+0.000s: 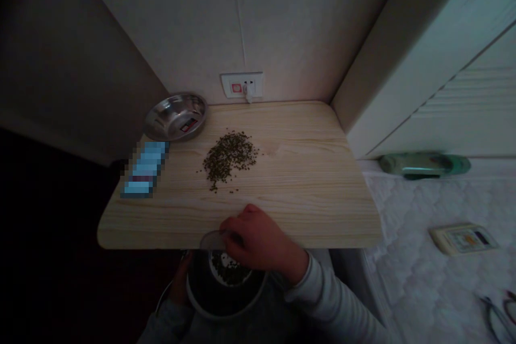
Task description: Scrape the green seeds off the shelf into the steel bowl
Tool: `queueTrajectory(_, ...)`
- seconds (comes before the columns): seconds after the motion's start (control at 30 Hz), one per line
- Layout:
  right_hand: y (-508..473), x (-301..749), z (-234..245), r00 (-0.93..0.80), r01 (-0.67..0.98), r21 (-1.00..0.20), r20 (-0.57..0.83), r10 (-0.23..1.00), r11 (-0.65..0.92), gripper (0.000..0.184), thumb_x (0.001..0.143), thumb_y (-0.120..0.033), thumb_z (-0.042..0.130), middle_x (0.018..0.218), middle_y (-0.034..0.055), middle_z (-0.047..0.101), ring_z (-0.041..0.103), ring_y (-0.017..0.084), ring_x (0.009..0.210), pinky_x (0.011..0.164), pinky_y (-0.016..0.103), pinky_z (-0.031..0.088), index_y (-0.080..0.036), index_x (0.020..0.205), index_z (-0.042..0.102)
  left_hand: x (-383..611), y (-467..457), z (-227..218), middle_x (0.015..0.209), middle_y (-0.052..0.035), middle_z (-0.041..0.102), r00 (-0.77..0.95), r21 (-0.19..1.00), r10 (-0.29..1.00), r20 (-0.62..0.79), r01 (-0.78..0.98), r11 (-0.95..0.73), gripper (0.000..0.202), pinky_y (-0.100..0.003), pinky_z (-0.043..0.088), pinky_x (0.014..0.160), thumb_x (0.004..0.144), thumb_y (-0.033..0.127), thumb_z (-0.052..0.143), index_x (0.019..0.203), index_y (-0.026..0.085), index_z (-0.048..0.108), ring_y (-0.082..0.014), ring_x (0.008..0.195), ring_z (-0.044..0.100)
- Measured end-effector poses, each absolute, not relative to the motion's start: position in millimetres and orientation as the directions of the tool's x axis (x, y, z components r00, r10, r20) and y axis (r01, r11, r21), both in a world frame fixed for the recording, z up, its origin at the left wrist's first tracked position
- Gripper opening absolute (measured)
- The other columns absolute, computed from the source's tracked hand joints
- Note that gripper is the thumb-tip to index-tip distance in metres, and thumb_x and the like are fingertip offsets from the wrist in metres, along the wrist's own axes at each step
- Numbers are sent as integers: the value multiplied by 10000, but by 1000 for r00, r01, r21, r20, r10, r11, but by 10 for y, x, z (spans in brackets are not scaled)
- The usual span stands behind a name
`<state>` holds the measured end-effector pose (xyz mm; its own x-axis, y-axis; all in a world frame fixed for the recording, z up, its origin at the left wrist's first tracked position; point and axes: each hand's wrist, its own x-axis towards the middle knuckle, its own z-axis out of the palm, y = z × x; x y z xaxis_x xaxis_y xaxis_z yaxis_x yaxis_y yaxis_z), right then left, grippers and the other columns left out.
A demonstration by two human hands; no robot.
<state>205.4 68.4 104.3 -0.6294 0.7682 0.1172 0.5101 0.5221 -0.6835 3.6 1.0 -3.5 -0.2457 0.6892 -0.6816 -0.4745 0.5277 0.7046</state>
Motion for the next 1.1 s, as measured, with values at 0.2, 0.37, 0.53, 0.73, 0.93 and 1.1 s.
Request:
queueTrajectory(0.2, 693, 2058, 1056, -559, 481, -742, 150, 815, 466, 165, 753, -209, 462, 697, 21, 582, 493, 132, 691, 701, 267, 348, -171, 895, 536, 103, 42, 33, 796, -66, 666, -225, 708, 710, -667, -488, 511, 264, -389, 273, 951, 493, 390, 654, 626, 162, 649, -265, 1007, 502)
queueTrajectory(0.37, 689, 2075, 1046, -523, 455, -770, 176, 834, 448, 156, 746, -202, 472, 710, 18, 581, 496, 121, 687, 687, 254, 359, -174, 887, 534, 71, 46, 74, 819, -70, 666, -262, 736, 703, -662, -404, 543, 263, -375, 244, 969, 474, 412, 661, 585, 174, 638, -273, 1042, 476)
queueTrajectory(0.53, 688, 2083, 1058, -511, 457, -783, 157, 845, 422, 158, 755, -228, 473, 731, 23, 583, 500, 124, 695, 683, 256, 365, -176, 889, 539, 26, 1, -27, 878, -84, 657, -250, 740, 709, -659, -384, 553, 359, -388, 237, 974, 468, 463, 646, 662, 161, 660, -290, 1079, 442)
queueTrajectory(0.73, 682, 2076, 1047, -454, 462, -820, 109, 884, 338, 157, 768, -235, 462, 735, 22, 583, 496, 125, 698, 665, 254, 377, -190, 886, 556, -44, -57, -187, 853, -80, 661, -231, 702, 685, -691, -441, 560, 276, -414, 248, 969, 483, 395, 660, 658, 181, 648, -293, 1122, 398)
queueTrajectory(0.93, 685, 2079, 970, -423, 443, -841, 109, 899, 310, 175, 774, -255, 464, 778, 34, 601, 508, 135, 731, 668, 259, 393, -197, 894, 578, -124, -6, -306, 897, -89, 651, -285, 709, 665, -690, -452, 541, 250, -405, 229, 981, 493, 354, 653, 675, 183, 645, -290, 1171, 332)
queueTrajectory(1.1, 677, 2074, 942, -369, 421, -869, 99, 924, 261, 197, 773, -279, 467, 780, 38, 603, 511, 139, 723, 671, 269, 401, -196, 909, 584, -145, -20, -426, 916, -102, 644, -244, 683, 662, -709, -470, 559, 249, -432, 225, 977, 484, 369, 650, 658, 191, 635, -302, 1187, 299)
